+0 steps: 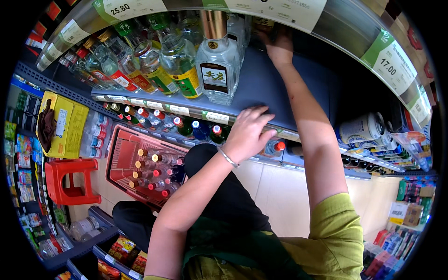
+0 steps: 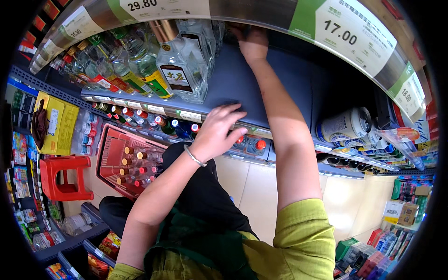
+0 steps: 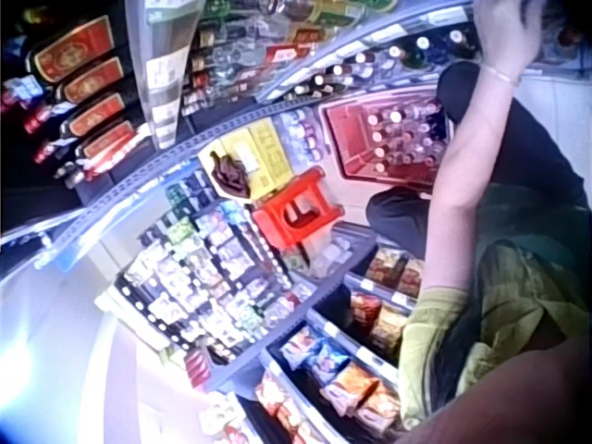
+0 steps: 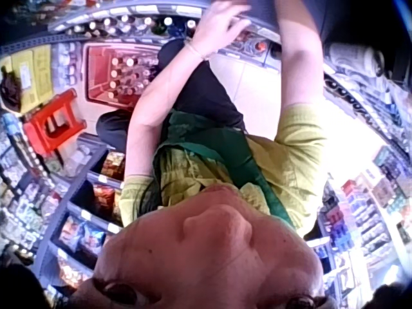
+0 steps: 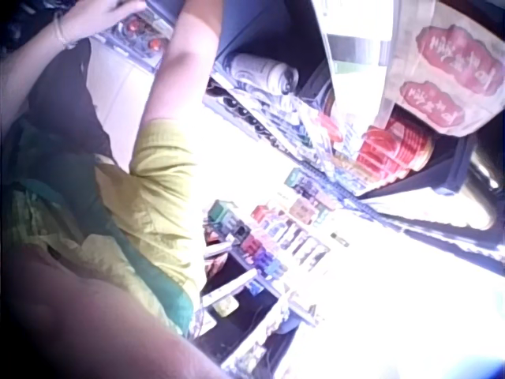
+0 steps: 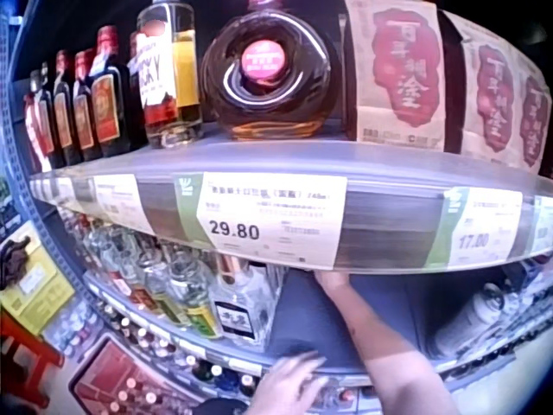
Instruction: The person is restocking a store shelf with various bottles of alcohol. They take bottles from a red plastic basket on the floor and place them onto the shelf, arranging them in rows.
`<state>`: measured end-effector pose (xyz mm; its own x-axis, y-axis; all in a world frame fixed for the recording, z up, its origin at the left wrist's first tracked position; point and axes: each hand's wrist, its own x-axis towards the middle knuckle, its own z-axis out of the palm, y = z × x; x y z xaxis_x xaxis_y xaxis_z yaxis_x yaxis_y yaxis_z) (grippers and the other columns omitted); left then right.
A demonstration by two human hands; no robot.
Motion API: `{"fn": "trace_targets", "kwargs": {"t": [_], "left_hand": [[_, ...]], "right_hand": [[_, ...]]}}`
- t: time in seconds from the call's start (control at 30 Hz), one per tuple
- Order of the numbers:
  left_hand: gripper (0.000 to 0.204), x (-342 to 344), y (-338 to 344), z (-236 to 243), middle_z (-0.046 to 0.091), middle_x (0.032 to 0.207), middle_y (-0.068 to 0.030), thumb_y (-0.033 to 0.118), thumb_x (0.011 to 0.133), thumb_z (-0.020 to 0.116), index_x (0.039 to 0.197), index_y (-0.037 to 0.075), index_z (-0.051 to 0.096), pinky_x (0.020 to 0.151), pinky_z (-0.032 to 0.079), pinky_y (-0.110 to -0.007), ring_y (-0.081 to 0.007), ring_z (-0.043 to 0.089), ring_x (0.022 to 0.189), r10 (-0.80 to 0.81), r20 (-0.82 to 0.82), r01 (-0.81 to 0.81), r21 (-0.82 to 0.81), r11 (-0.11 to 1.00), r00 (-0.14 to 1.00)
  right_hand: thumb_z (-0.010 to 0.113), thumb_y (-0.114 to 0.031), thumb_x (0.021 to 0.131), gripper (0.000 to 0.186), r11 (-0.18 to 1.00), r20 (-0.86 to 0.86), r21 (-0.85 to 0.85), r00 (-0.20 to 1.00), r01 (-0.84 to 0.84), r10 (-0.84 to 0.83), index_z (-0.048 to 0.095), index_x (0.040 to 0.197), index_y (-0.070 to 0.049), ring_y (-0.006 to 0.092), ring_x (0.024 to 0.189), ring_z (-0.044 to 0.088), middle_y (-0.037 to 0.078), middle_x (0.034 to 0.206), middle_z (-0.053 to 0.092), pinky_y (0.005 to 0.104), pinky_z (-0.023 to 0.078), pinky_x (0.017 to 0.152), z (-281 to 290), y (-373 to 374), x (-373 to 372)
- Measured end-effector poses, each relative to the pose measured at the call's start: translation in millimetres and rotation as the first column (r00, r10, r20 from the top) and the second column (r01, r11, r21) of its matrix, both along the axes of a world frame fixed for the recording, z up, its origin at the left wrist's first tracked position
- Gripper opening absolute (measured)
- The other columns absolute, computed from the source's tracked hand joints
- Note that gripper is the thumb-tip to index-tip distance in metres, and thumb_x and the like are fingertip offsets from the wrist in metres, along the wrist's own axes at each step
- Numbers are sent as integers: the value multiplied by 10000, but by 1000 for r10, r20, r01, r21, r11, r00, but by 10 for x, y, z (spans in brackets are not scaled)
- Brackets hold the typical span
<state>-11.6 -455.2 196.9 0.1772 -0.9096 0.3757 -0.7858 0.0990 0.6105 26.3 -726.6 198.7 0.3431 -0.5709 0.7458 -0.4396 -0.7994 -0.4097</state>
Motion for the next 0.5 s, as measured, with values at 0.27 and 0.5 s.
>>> {"fn": "trace_targets", "kwargs": {"t": [0.27,0.5], "left_hand": [[232,224,277,32,509,966,-119,64,747,688,935,38,555,824,421,-361,-284,516,945,499,-242,-554,-380,741,832],[122,418,223,-92,538,828,-93,62,740,693,788,28,586,701,446,-336,-267,553,789,465,-319,-553,-296,779,826]], "right_hand": [[693,-352,747,570,999,-32,-23,999,-33,32,493,1172,-28,358,1026,538,181,1120,559,412,467,859,-66,-94,22],[721,-332,729,545,996,-7,3,996,-92,92,529,1141,-32,342,982,559,164,1029,601,399,469,850,-45,-132,25]]}}
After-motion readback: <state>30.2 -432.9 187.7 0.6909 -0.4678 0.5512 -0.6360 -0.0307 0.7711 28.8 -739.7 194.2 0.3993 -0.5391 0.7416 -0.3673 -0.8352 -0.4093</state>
